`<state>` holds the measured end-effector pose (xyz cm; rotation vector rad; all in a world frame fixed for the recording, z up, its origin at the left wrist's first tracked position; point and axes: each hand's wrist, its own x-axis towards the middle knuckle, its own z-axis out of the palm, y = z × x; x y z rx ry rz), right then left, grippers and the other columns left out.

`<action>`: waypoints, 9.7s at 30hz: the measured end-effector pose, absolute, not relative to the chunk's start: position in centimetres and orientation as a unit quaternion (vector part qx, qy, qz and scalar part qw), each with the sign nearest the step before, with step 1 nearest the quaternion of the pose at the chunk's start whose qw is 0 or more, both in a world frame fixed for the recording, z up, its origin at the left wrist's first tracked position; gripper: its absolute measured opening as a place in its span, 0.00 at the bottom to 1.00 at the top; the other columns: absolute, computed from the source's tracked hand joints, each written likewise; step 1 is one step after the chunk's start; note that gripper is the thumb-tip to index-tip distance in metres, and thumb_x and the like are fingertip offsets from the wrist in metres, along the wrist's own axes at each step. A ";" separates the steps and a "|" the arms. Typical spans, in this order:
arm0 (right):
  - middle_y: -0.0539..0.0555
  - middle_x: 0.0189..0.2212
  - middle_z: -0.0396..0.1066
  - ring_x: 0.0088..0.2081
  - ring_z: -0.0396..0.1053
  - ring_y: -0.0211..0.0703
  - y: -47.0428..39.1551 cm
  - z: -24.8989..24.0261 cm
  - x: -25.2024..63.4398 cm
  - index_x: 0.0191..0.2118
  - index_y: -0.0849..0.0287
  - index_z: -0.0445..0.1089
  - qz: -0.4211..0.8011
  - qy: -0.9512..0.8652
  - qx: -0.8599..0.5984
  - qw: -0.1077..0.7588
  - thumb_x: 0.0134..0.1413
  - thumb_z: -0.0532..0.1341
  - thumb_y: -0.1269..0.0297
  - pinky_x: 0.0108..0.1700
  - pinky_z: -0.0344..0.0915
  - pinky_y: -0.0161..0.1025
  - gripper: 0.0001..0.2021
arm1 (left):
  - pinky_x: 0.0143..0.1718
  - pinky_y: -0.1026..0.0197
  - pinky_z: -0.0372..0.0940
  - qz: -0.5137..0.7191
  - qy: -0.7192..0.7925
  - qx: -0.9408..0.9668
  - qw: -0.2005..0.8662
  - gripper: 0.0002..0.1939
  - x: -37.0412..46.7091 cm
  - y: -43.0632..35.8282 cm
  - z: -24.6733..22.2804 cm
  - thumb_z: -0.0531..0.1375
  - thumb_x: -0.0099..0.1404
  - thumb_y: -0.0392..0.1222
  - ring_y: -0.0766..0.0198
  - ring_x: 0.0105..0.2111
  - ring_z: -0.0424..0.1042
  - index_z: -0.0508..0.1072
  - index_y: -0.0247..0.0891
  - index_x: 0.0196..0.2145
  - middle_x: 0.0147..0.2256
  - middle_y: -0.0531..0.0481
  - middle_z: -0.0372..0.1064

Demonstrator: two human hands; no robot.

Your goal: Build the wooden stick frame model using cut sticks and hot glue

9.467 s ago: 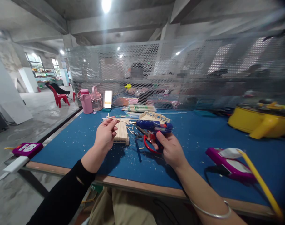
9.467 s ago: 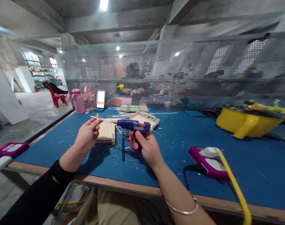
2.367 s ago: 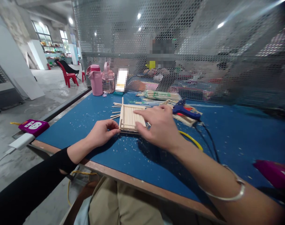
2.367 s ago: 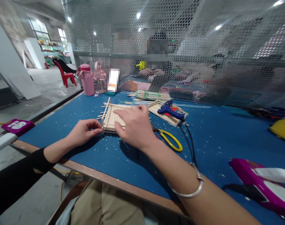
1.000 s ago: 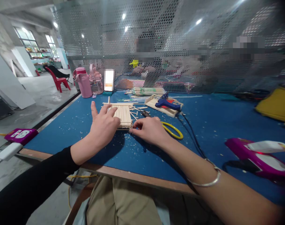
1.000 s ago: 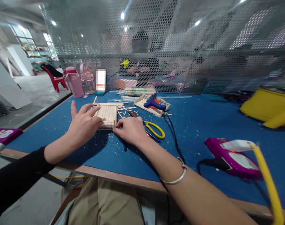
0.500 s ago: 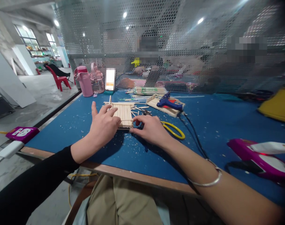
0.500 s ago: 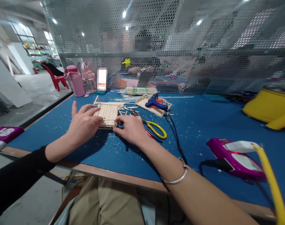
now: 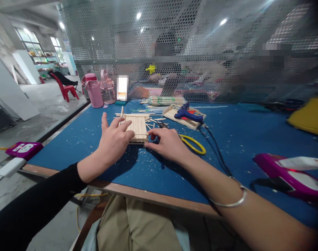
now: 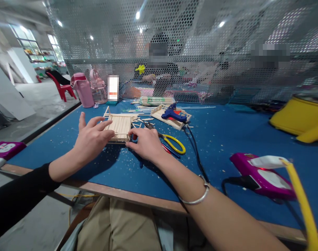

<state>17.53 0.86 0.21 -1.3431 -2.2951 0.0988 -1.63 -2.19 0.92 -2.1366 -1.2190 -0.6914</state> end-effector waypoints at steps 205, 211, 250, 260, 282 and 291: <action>0.50 0.22 0.69 0.24 0.65 0.39 1.3 0.5 17.4 0.39 0.62 0.71 0.121 -0.803 -0.423 0.402 0.47 0.54 0.65 0.28 0.61 0.36 0.14 | 0.31 0.64 0.64 -0.558 -0.563 -0.580 -0.189 0.17 -3.8 -2.5 -2.8 0.58 0.52 0.35 0.68 0.25 0.68 0.68 0.32 0.42 0.26 0.52 0.69; 0.57 0.34 0.71 0.39 0.65 0.48 0.9 2.2 15.4 0.37 0.59 0.73 -0.077 -0.880 -0.317 0.346 0.50 0.57 0.61 0.42 0.57 0.45 0.11 | 0.34 0.63 0.65 -0.555 -0.548 -0.598 -0.186 0.16 -4.0 -2.5 -3.0 0.59 0.53 0.34 0.67 0.28 0.69 0.67 0.33 0.42 0.29 0.51 0.69; 0.55 0.31 0.71 0.29 0.65 0.41 1.9 3.0 18.0 0.38 0.61 0.71 0.092 -0.789 -0.434 0.425 0.47 0.55 0.66 0.32 0.62 0.38 0.13 | 0.37 0.57 0.64 -0.568 -0.497 -0.649 0.095 0.10 -3.9 -3.1 -2.2 0.61 0.56 0.38 0.61 0.37 0.66 0.69 0.35 0.38 0.35 0.46 0.67; 0.52 0.24 0.70 0.23 0.62 0.36 1.8 1.6 18.2 0.31 0.62 0.72 0.239 -0.795 -0.443 0.337 0.42 0.61 0.61 0.26 0.60 0.35 0.11 | 0.55 0.33 0.34 -0.365 -0.458 -0.732 0.347 0.05 -1.0 -2.1 -1.4 0.60 0.58 0.43 0.47 0.55 0.56 0.72 0.44 0.34 0.53 0.46 0.64; 0.54 0.28 0.75 0.30 0.69 0.40 1.8 1.5 17.8 0.30 0.60 0.75 0.132 -0.833 -0.400 0.358 0.49 0.59 0.63 0.34 0.63 0.37 0.09 | 0.49 0.37 0.58 -0.376 -0.477 -0.742 0.283 0.06 -1.2 -1.5 -2.4 0.56 0.62 0.36 0.46 0.55 0.59 0.72 0.37 0.30 0.54 0.38 0.62; 0.53 0.30 0.76 0.32 0.71 0.42 1.8 1.5 17.8 0.30 0.57 0.75 0.119 -0.838 -0.388 0.364 0.49 0.58 0.63 0.36 0.65 0.39 0.08 | 0.49 0.45 0.63 -0.414 -0.437 -0.765 0.230 0.06 -1.5 -1.0 -2.6 0.54 0.62 0.32 0.52 0.54 0.59 0.71 0.33 0.32 0.53 0.35 0.61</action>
